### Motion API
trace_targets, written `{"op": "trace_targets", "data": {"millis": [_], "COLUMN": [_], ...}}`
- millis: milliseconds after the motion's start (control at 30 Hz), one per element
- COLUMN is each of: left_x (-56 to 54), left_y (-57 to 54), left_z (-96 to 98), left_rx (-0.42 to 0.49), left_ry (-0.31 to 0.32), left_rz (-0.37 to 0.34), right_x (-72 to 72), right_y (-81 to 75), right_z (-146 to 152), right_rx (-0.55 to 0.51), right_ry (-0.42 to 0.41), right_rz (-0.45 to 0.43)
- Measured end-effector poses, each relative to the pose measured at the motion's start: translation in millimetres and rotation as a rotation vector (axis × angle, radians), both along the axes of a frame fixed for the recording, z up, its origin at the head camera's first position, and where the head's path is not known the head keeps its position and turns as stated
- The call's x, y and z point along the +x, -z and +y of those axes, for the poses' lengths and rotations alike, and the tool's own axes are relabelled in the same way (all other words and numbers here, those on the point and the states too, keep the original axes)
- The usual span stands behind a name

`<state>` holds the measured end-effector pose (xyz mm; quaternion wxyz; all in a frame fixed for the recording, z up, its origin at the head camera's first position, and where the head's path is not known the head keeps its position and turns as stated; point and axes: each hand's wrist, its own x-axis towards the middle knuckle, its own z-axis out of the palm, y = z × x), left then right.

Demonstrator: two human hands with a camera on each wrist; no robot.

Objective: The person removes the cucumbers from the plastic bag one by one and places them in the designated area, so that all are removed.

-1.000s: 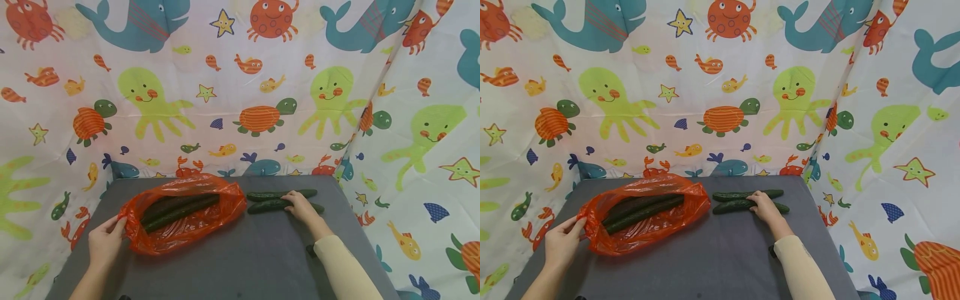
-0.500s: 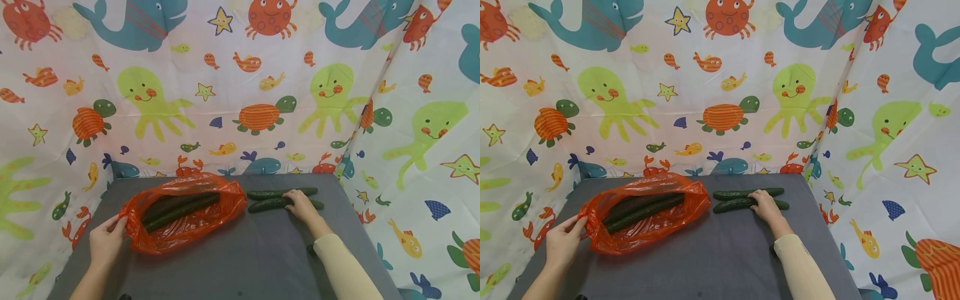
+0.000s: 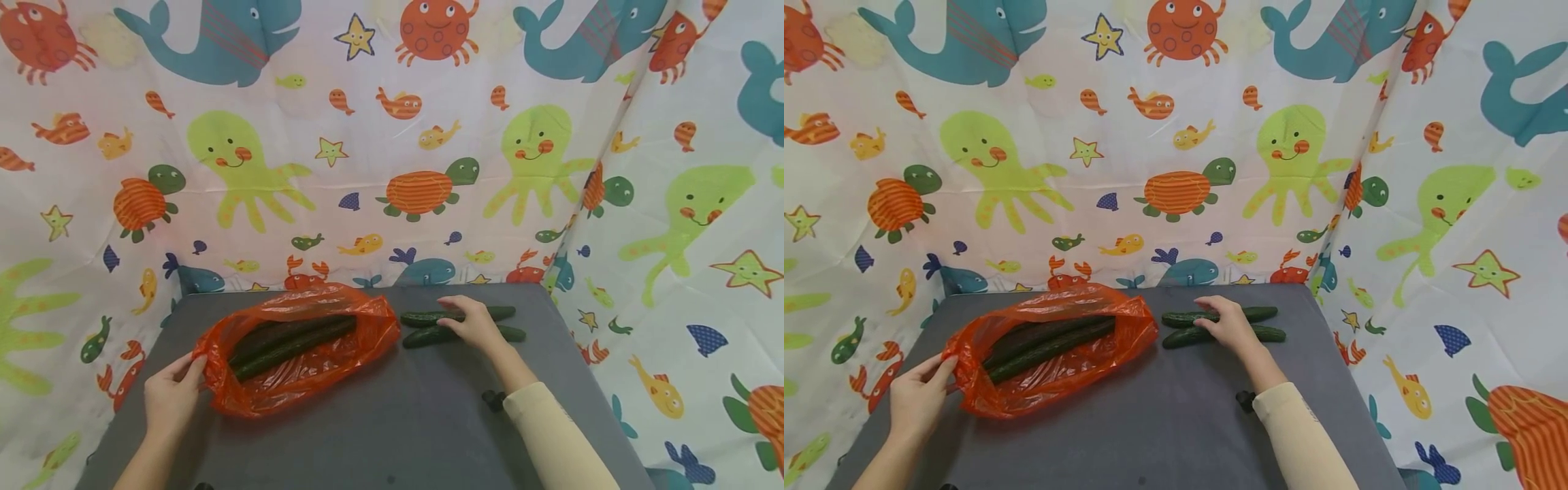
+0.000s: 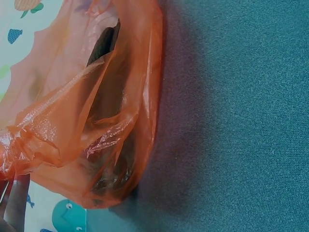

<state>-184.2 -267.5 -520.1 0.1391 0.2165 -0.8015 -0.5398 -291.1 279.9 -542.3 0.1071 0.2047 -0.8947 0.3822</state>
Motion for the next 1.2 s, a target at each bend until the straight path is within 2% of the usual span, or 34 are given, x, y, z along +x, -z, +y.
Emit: {"op": "trace_targets", "data": {"millis": [167, 333, 467, 667, 733, 800, 900, 1033, 1200], "left_x": [0.5, 1.7, 1.5, 2.2, 2.2, 2.3, 1.7, 2.2, 3.4], "left_y": [0.4, 1.6, 1.3, 1.2, 1.5, 2.0, 2.4, 1.9, 0.3], "left_z": [-1.1, -0.9, 0.2, -1.6, -1.8, -2.0, -1.5, -2.8, -4.4], "left_rx": [-0.006, -0.003, 0.018, 0.018, 0.003, -0.013, -0.027, -0.026, -0.036], "left_ry": [-0.001, 0.001, 0.017, -0.005, -0.006, -0.009, -0.008, -0.006, -0.013], "left_rz": [0.002, 0.015, 0.009, 0.008, 0.008, 0.010, 0.016, 0.019, 0.012], "right_x": [4.8, 12.5, 18.4, 19.2, 18.9, 19.1, 16.7, 12.5, 8.6], "right_y": [-21.6, -39.0, -51.8, -60.1, -59.2, -57.9, -51.5, -41.1, -28.8], "right_z": [-29.4, -55.5, -79.3, -130.7, -148.4, -165.4, -187.0, -210.7, -232.3], "right_rx": [-0.089, -0.123, -0.142, -0.098, -0.073, -0.060, -0.057, -0.030, 0.029], "right_ry": [-0.103, -0.184, -0.272, -0.425, -0.473, -0.516, -0.548, -0.531, -0.500], "right_rz": [0.032, 0.051, 0.098, 0.219, 0.226, 0.179, 0.050, -0.098, -0.175]}}
